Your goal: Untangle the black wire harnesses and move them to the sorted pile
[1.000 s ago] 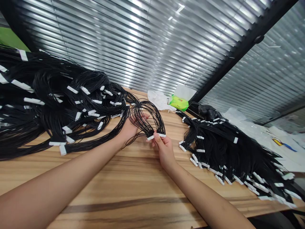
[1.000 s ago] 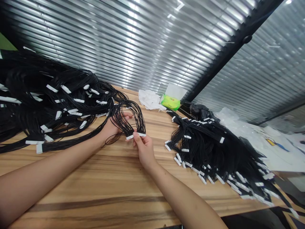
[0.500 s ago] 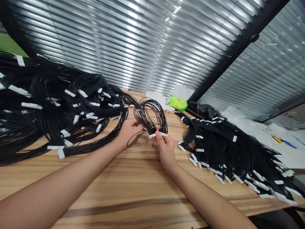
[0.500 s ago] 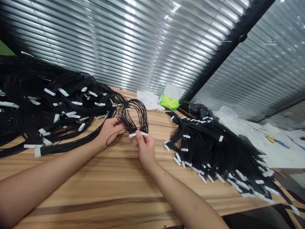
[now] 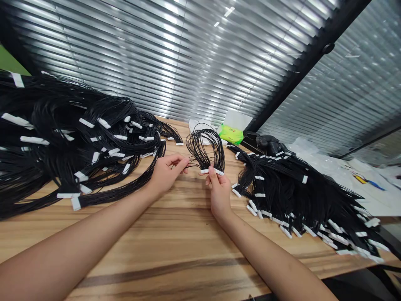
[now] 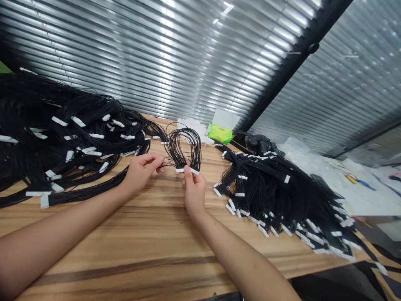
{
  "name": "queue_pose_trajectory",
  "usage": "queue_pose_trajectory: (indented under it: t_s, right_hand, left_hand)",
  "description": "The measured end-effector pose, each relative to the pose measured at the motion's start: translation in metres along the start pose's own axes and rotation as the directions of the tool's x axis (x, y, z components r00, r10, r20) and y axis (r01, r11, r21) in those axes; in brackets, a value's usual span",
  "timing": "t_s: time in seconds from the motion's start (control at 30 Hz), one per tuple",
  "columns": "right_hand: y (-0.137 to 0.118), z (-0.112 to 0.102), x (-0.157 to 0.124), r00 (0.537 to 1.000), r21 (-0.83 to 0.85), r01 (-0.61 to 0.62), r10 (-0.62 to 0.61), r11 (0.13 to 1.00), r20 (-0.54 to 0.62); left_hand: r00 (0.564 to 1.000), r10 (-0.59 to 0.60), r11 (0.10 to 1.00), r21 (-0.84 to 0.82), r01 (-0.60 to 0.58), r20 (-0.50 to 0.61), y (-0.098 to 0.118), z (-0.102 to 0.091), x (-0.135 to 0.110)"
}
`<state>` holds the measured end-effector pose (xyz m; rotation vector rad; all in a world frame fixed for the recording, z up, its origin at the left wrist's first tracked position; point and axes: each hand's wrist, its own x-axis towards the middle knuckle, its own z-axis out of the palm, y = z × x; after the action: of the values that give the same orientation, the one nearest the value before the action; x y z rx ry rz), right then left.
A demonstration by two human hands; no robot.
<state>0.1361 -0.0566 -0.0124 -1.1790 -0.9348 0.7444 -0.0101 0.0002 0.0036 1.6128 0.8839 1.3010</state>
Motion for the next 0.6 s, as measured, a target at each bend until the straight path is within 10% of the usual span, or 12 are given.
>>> queue_pose_trajectory:
  t_s: [0.6]
  right_hand:
    - [-0.005,0.0013,-0.0035,1.0,-0.03,0.031,-0.032,0.999,-0.002]
  left_hand:
    - [0.987,0.153,0.968,0.193,-0.162,0.057,0.0,0.0032,-0.003]
